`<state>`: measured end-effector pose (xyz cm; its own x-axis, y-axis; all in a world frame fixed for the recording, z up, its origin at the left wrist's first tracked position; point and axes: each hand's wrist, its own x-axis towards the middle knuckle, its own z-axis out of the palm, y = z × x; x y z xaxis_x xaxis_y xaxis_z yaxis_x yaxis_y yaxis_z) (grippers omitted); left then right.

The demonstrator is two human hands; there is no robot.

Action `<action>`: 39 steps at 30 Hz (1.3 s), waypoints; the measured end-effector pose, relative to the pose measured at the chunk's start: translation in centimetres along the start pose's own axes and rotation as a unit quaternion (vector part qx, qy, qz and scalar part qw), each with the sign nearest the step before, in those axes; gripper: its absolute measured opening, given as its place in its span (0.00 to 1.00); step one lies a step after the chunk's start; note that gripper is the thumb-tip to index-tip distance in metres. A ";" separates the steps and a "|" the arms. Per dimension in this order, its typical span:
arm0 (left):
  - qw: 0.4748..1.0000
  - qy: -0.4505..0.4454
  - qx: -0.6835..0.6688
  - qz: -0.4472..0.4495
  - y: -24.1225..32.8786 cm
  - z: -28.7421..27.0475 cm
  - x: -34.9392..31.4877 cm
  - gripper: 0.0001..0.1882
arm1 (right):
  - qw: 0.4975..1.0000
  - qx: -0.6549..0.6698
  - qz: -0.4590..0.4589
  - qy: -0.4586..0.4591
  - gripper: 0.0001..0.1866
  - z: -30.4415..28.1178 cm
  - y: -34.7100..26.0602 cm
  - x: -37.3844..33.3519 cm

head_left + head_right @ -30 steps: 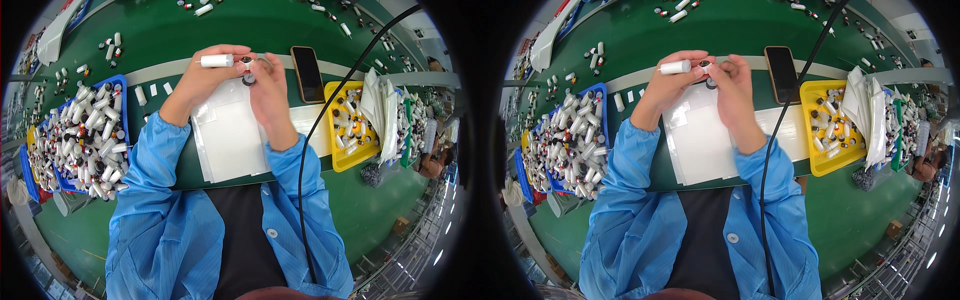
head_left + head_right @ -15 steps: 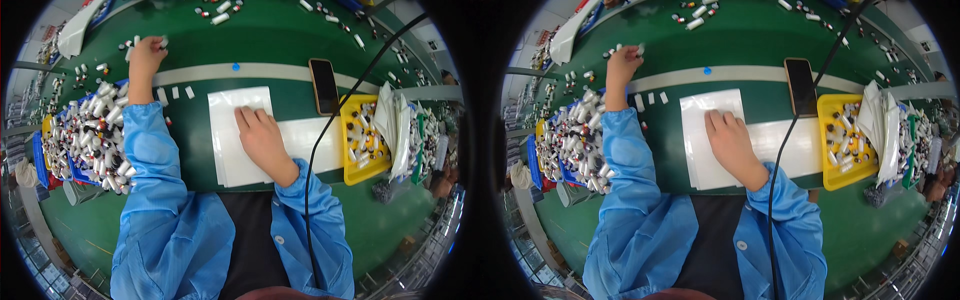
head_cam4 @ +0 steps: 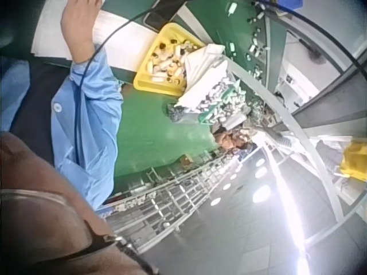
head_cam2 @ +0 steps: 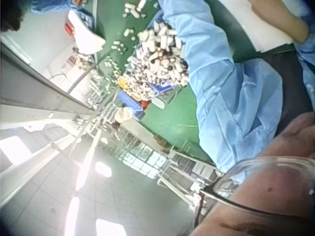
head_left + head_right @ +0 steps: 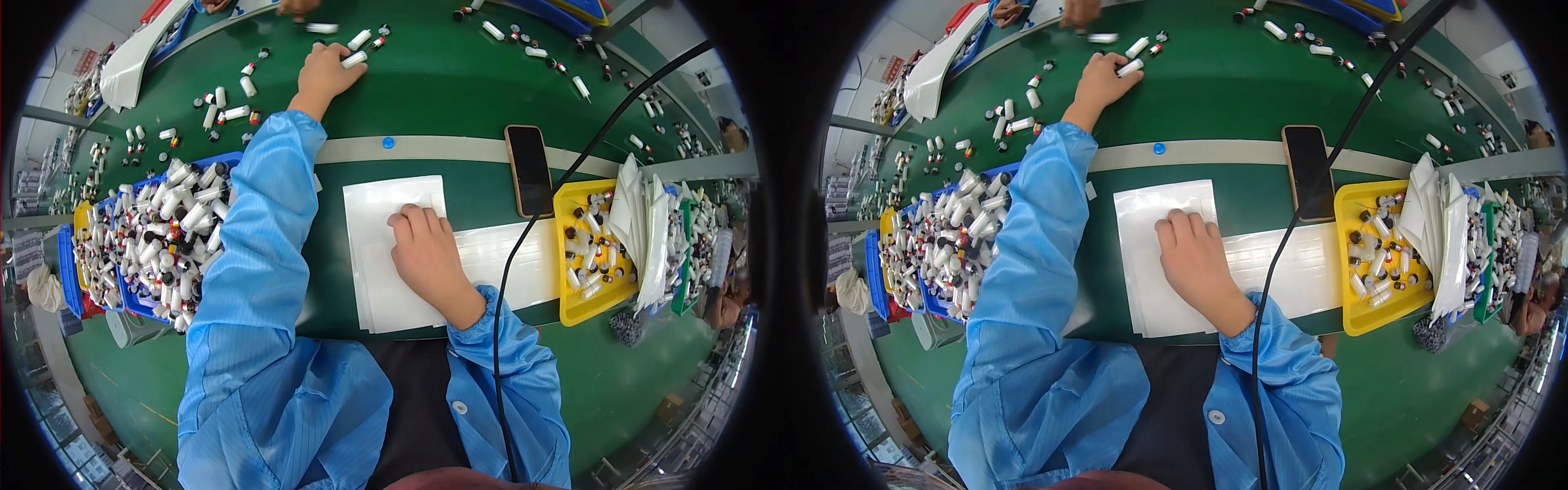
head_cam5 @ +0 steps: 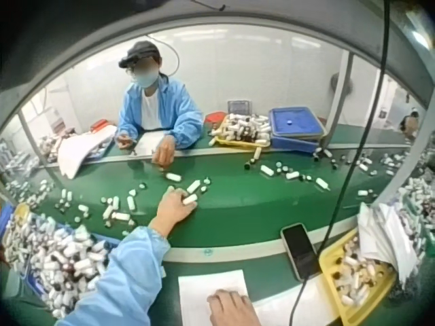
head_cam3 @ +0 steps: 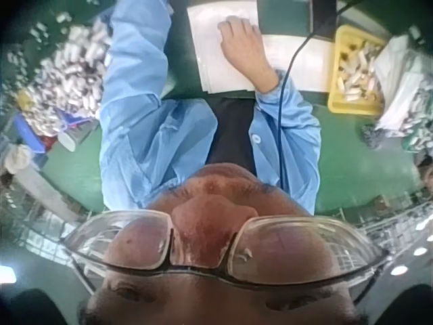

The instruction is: The recorder is assembling small electronic components on a factory production line, repeatedly inserting small parts into a larger casing.

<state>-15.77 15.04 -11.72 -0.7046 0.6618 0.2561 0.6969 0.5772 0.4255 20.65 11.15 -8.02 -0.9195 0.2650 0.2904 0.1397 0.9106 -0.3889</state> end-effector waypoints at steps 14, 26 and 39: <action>0.623 -0.073 -0.748 -0.217 9.5 -6.3 -12.3 0.23 | 0.999 -0.049 -0.016 0.009 0.14 0.5 -0.1 -0.7; 0.692 -0.157 -0.699 -0.093 9.8 -2.2 -17.6 0.29 | 0.992 0.090 -0.074 0.050 0.09 -0.1 1.9 -0.7; 0.707 -0.158 -0.682 -0.096 9.8 -2.0 -17.7 0.28 | 0.979 0.191 -0.046 0.049 0.10 -0.1 2.1 -0.9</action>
<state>3.22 8.04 -10.39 -0.5535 0.8322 -0.0340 -0.3370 -0.1863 0.9229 21.81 12.89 -9.01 -0.8797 0.2332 0.4144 -0.1072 0.7518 -0.6506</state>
